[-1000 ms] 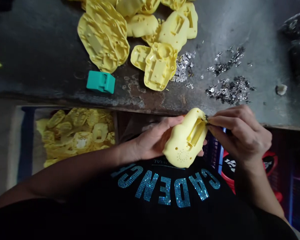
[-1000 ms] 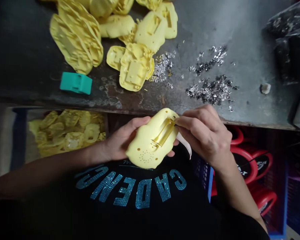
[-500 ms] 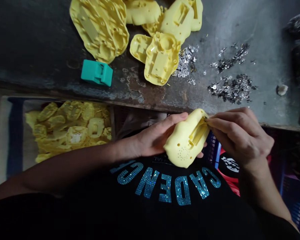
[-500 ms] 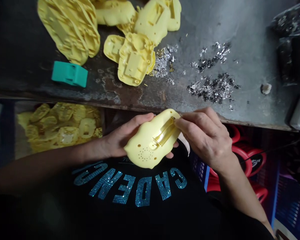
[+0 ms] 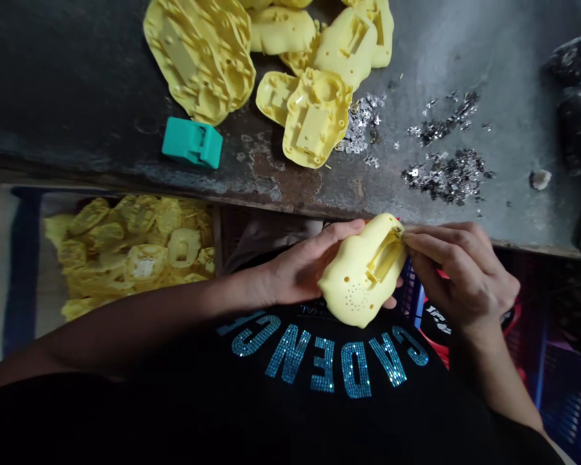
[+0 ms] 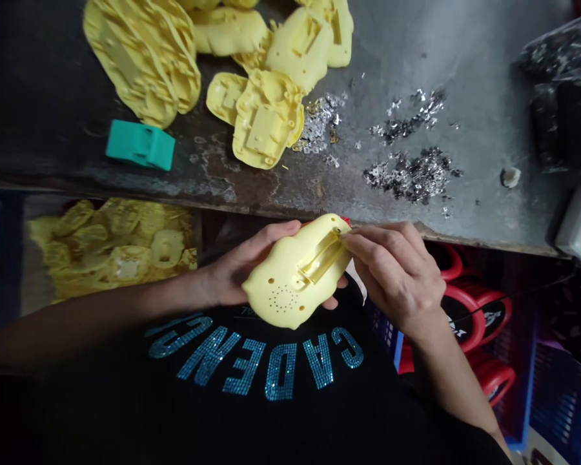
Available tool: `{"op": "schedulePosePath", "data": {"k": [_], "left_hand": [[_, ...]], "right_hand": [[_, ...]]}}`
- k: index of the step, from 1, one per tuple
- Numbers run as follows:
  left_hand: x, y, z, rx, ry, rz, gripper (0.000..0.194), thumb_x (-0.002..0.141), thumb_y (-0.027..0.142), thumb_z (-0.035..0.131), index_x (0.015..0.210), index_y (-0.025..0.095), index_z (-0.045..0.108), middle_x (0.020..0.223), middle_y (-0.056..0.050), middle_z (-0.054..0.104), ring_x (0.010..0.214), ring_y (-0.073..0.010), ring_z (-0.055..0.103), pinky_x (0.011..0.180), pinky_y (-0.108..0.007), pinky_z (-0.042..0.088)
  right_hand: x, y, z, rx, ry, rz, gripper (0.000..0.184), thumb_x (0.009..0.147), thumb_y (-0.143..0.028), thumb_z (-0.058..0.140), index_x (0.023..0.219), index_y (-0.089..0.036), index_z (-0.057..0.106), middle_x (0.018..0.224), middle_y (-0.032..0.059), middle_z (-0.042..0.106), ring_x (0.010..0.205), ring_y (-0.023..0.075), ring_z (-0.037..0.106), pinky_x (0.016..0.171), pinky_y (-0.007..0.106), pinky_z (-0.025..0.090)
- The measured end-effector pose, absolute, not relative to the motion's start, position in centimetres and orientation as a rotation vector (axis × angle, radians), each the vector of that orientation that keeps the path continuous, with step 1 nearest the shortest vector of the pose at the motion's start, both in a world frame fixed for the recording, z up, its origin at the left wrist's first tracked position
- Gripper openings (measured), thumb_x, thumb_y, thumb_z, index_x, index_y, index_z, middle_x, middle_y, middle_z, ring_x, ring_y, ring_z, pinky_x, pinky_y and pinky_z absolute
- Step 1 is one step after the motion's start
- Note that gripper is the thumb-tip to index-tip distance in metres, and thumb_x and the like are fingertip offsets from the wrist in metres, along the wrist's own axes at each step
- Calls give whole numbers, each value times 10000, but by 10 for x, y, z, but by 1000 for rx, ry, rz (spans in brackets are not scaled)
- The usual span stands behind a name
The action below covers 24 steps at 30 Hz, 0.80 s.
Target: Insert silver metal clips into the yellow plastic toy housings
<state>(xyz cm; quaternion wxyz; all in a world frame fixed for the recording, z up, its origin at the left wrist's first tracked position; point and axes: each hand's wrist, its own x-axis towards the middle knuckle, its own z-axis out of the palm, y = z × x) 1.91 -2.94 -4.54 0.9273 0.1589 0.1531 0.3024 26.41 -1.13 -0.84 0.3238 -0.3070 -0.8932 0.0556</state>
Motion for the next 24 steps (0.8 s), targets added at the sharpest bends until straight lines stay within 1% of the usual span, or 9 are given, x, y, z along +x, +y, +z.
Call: {"op": "schedulePosePath", "data": {"k": [4,6,10,12,14,16,19,22,24], "left_hand": [[19,-30,-47,315,284,622,763,972,574,811,1572,143,617,873,-61,865,680,-246,817,883,-421,709],[18,-31,-49,299,287,618,768,981,578,803,1579,137,610,906,-84,872,701,-248,820,914,-442,704],[16,-33,-51,310,265,615,839,1013,625,771,1660,143,541,1125,-158,891,882,-290,859,1023,-506,681],[15,-34,-51,318,260,622,839,1023,649,760,1659,148,540,1207,-178,883,926,-288,862,1041,-504,677],[15,-33,-52,318,261,625,810,1029,658,752,1629,146,568,1200,-177,883,918,-280,859,1039,-493,679],[15,-33,-53,320,254,624,796,1019,662,756,1603,147,594,1149,-165,887,886,-280,857,1019,-491,686],[15,-34,-54,341,258,635,810,1002,679,770,1597,152,610,1079,-149,886,860,-293,858,962,-483,702],[15,-37,-51,361,363,713,815,995,682,802,1611,185,609,1080,-129,877,901,-291,861,885,-417,709],[13,-40,-47,381,479,757,800,974,647,850,1613,228,615,1098,-102,867,891,-275,859,798,-358,697]], "right_hand": [[262,-12,-7,-801,-2336,145,439,973,43,815,1344,-192,794,1195,112,899,1020,256,859,880,417,684],[262,-12,-7,-823,-2329,130,437,982,34,813,1346,-207,795,1198,100,896,1005,245,848,884,413,678],[261,-12,-7,-841,-2349,91,423,987,38,798,1345,-187,799,1219,111,886,1006,242,822,893,409,664],[260,-12,-7,-837,-2376,79,439,984,45,786,1356,-186,799,1232,114,882,1021,252,815,895,414,664],[259,-14,-7,-836,-2378,73,456,982,42,784,1363,-206,805,1231,108,884,1025,259,815,894,416,666],[259,-14,-6,-855,-2336,106,458,986,34,783,1354,-237,819,1218,91,887,1014,251,820,900,412,666],[260,-8,1,-958,-2221,314,400,1003,-37,813,1310,-291,839,1178,58,879,991,235,821,887,397,674],[262,3,8,-1044,-2227,674,296,1033,-221,860,1312,-316,829,1154,58,867,976,243,823,825,378,693],[264,12,11,-1039,-2252,891,267,1050,-335,862,1313,-312,820,1123,60,871,944,244,830,801,368,702]]}}
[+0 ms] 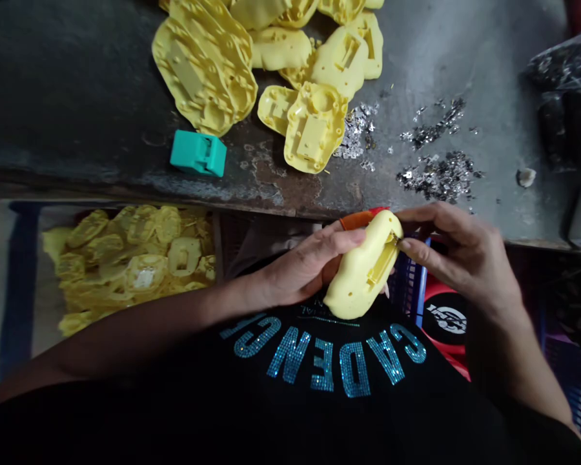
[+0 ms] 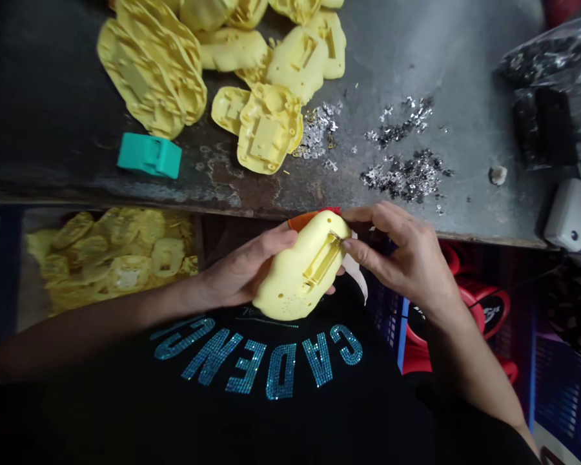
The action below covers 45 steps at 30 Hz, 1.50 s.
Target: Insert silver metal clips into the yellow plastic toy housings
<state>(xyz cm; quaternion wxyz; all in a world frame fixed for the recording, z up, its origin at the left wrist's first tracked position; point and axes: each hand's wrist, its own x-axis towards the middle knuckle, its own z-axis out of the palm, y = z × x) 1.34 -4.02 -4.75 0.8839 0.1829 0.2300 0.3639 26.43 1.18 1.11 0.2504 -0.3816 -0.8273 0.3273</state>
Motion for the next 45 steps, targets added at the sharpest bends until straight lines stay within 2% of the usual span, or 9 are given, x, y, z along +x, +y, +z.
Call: {"op": "schedulePosePath", "data": {"k": [3,10,17,24,29,33,36,41,45], "left_hand": [[11,-43,-43,433,617,762,790,955,608,879,1620,263,628,1124,-90,860,884,-273,858,714,-315,665],[11,-40,-38,391,488,760,747,940,617,883,1535,195,717,1130,-135,864,931,-285,833,830,-379,691],[14,-40,-44,412,455,718,754,986,703,790,1519,172,743,1156,-193,878,904,-289,839,812,-377,701],[16,-41,-45,363,452,710,770,967,685,834,1522,165,718,1123,-179,881,898,-299,857,818,-393,718],[16,-40,-41,386,504,754,793,954,614,885,1594,202,661,1069,-125,885,890,-286,850,857,-426,732],[15,-41,-44,391,458,670,785,960,696,840,1506,148,708,1062,-151,883,878,-297,851,814,-394,710],[14,-41,-48,365,420,662,716,972,671,816,1451,147,723,1113,-165,883,925,-319,859,822,-405,707],[16,-40,-48,376,418,685,764,1008,664,771,1570,159,665,1085,-161,888,943,-332,860,870,-454,717],[14,-40,-48,415,428,683,881,973,693,829,1643,161,620,1106,-167,890,910,-315,859,859,-420,704]], "right_hand": [[265,21,10,-1034,-2183,1127,257,1045,-403,874,1271,-293,826,1104,53,877,900,224,833,786,345,704],[260,25,-1,-941,-1677,1751,260,957,-339,976,1133,-214,832,1020,33,870,859,163,818,793,283,702],[258,22,-10,-917,-1553,1789,239,967,-377,968,1098,-219,845,1003,23,866,848,132,801,790,237,674],[261,22,-11,-972,-1655,1688,277,969,-422,966,1124,-239,828,1072,33,873,902,164,819,827,291,692],[263,23,-3,-1025,-1802,1598,383,982,-525,935,1233,-264,811,1008,30,853,807,195,796,713,337,686],[263,27,0,-997,-1870,1607,397,976,-520,940,1238,-255,801,997,26,854,778,183,795,672,315,678],[260,29,-2,-990,-1782,1665,399,936,-499,985,1191,-244,815,1044,33,871,860,191,826,753,319,707],[256,31,3,-990,-1775,1672,331,958,-475,969,1165,-256,833,999,18,872,810,180,808,713,309,690],[253,29,10,-1030,-1998,1442,337,989,-503,928,1191,-246,845,971,15,850,755,149,755,620,256,614]]}}
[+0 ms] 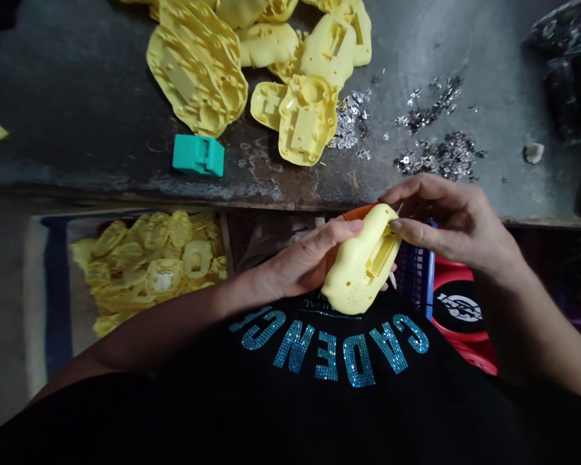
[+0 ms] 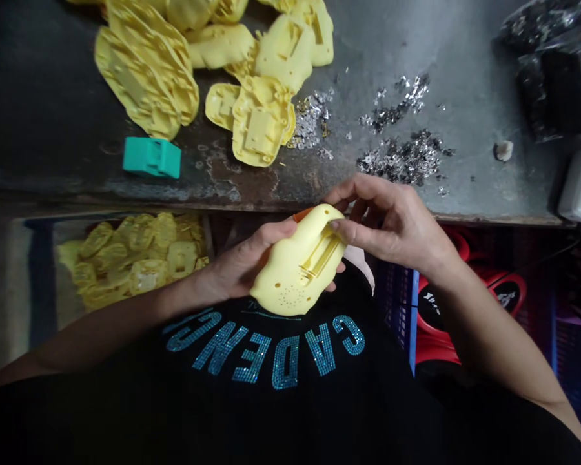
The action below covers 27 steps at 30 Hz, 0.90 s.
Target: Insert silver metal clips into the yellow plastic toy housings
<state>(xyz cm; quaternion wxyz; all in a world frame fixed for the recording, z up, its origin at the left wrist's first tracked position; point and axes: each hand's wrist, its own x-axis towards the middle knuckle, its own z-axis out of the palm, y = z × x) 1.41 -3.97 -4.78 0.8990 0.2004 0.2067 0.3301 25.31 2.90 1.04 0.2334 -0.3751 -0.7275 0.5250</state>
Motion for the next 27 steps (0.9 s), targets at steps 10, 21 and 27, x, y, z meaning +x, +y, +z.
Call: {"op": "schedulePosePath", "data": {"k": [10,21,27], "left_hand": [[14,-36,-46,360,377,684,657,966,566,839,1470,183,663,1067,-117,889,856,-293,858,778,-387,719],[12,-47,-42,484,685,714,825,970,691,862,1621,238,634,1190,-100,849,929,-258,838,772,-340,698],[-6,-53,-37,827,695,659,802,1089,757,696,1705,248,625,1217,-124,833,1000,-254,799,749,-288,592]], "right_hand": [[264,30,-1,-1017,-1824,1532,328,964,-468,965,1209,-272,870,1069,25,886,902,198,835,796,320,711],[253,20,11,-1063,-2283,1027,199,954,-293,840,1136,-219,811,933,19,775,750,173,699,669,316,557],[258,6,-7,-1125,-2142,907,212,949,-274,850,1145,-260,770,969,7,779,792,187,713,723,328,569]]}}
